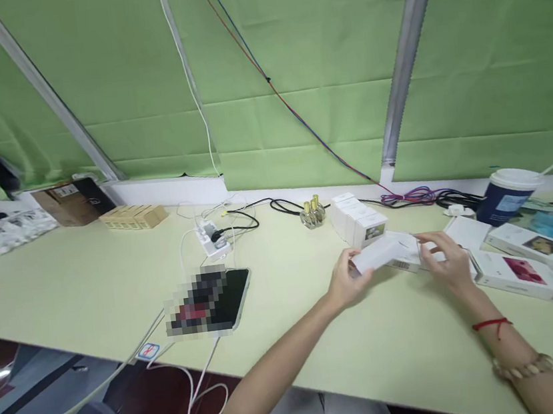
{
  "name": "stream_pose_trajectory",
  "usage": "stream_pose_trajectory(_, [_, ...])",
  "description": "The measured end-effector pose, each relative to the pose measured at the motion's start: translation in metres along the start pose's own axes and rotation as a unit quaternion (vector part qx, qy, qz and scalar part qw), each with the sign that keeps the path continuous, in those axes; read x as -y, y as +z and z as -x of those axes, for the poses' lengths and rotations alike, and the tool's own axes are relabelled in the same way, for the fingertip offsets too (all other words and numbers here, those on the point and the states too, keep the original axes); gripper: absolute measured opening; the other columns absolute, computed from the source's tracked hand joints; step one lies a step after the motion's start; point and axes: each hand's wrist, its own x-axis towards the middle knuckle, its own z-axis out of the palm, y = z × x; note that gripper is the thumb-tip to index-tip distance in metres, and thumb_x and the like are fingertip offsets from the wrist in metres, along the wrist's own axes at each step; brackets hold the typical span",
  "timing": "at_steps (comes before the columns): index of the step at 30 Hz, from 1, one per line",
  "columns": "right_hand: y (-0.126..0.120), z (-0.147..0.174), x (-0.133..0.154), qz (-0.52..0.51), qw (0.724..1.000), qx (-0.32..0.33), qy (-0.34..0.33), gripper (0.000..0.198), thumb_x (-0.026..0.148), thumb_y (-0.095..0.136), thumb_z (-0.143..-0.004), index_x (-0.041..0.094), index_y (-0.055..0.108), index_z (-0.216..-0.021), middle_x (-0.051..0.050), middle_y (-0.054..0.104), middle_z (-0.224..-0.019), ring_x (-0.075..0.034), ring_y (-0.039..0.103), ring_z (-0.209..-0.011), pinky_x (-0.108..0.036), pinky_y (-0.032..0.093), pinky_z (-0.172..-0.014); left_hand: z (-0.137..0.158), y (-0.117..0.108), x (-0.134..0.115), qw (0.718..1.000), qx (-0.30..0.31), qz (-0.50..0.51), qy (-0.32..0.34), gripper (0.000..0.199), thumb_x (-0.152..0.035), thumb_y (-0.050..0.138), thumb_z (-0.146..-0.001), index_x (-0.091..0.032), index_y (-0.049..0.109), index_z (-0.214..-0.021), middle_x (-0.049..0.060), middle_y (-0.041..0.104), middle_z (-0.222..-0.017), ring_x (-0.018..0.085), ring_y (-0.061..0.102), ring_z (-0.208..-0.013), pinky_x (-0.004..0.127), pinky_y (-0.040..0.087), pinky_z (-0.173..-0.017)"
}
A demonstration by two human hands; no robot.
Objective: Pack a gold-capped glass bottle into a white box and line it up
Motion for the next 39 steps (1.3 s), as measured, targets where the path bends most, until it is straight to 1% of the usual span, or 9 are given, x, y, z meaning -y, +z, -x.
stream_pose_trajectory(7, [0.042,-0.003,0.066,-0.12,0.977,0.176,0.019,0.055,0.032,0.052,-0.088,0.028,0.034,-0.14,-0.001,0.039,-0.135,-0.01,0.048,-0.114,-0.016,0.052,-0.077,-0.003,-0.033,-0.002,0.969,-0.097,0.214,-0.078,0.06,-0.06,0.044,-0.086,-0.013,0.037,-0.122,0.013,0.045,-0.115,0.018,0.048,-0.093,0.028,0.048,-0.069])
stream_pose_trajectory(10, [0.045,0.005,0.068,-0.218,0.946,0.212,0.115,0.074,0.038,0.055,-0.087,0.036,0.011,-0.147,-0.003,0.033,-0.141,-0.012,0.05,-0.114,-0.017,0.054,-0.072,-0.001,-0.029,-0.009,0.96,-0.048,0.256,-0.105,0.059,-0.059,0.046,-0.086,-0.013,0.044,-0.122,0.012,0.048,-0.121,0.021,0.045,-0.112,0.029,0.04,-0.094])
stream_pose_trajectory(13, [0.041,0.011,0.066,-0.252,0.93,0.205,0.175,0.082,0.042,0.055,-0.087,0.035,0.001,-0.148,-0.005,0.019,-0.149,-0.016,0.047,-0.118,-0.02,0.054,-0.072,0.003,-0.018,-0.016,0.931,0.074,0.316,-0.166,0.062,-0.059,0.048,-0.086,-0.013,0.048,-0.127,0.013,0.054,-0.111,0.02,0.054,-0.097,0.03,0.043,-0.085])
stream_pose_trajectory(17, [0.033,0.008,0.064,-0.192,0.949,0.217,0.127,0.071,0.041,0.053,-0.088,0.034,0.013,-0.147,-0.004,0.028,-0.144,-0.017,0.045,-0.119,-0.022,0.053,-0.077,0.006,-0.008,-0.023,0.91,0.13,0.324,-0.223,0.075,-0.068,0.049,-0.081,-0.003,0.052,-0.118,0.017,0.058,-0.099,0.018,0.055,-0.077,0.029,0.043,-0.071])
stream_pose_trajectory(20, [0.031,0.005,0.063,-0.165,0.956,0.227,0.083,0.059,0.039,0.054,-0.088,0.029,0.027,-0.14,-0.005,0.036,-0.137,-0.016,0.045,-0.115,-0.02,0.052,-0.072,0.004,-0.006,-0.022,0.914,0.078,0.294,-0.269,0.084,-0.076,0.054,-0.071,0.0,0.053,-0.107,0.016,0.057,-0.093,0.017,0.052,-0.077,0.028,0.041,-0.07])
stream_pose_trajectory(28, [0.037,0.005,0.069,-0.309,0.905,0.205,0.21,0.026,0.038,0.042,-0.094,0.02,0.043,-0.114,-0.006,0.041,-0.13,-0.013,0.05,-0.109,-0.018,0.048,-0.065,-0.004,-0.006,-0.02,0.945,-0.014,0.231,-0.232,0.065,-0.072,0.051,-0.076,-0.008,0.05,-0.088,0.005,0.048,-0.081,0.012,0.042,-0.074,0.022,0.036,-0.066])
stream_pose_trajectory(32, [0.037,0.004,0.07,-0.327,0.896,0.206,0.218,0.028,0.041,0.043,-0.094,0.019,0.045,-0.111,-0.008,0.044,-0.123,-0.014,0.052,-0.1,-0.02,0.047,-0.062,0.0,-0.005,-0.02,0.958,-0.012,0.202,-0.204,0.06,-0.066,0.041,-0.086,-0.008,0.051,-0.099,0.007,0.052,-0.092,0.014,0.046,-0.082,0.024,0.039,-0.074])
stream_pose_trajectory(36, [0.037,0.007,0.069,-0.267,0.923,0.207,0.185,0.025,0.039,0.042,-0.095,0.022,0.047,-0.113,-0.003,0.05,-0.111,-0.01,0.051,-0.093,-0.018,0.044,-0.06,0.007,-0.003,-0.022,0.968,0.011,0.176,-0.181,0.054,-0.059,0.032,-0.094,-0.011,0.048,-0.115,0.008,0.054,-0.103,0.014,0.051,-0.089,0.025,0.043,-0.077])
stream_pose_trajectory(39, [0.039,0.009,0.07,-0.24,0.931,0.213,0.173,0.03,0.038,0.042,-0.095,0.027,0.041,-0.123,0.001,0.052,-0.117,-0.009,0.052,-0.097,-0.02,0.045,-0.067,0.009,-0.002,-0.027,0.96,0.017,0.184,-0.209,0.059,-0.06,0.036,-0.093,-0.02,0.03,-0.136,0.008,0.053,-0.111,0.016,0.054,-0.093,0.027,0.046,-0.077])
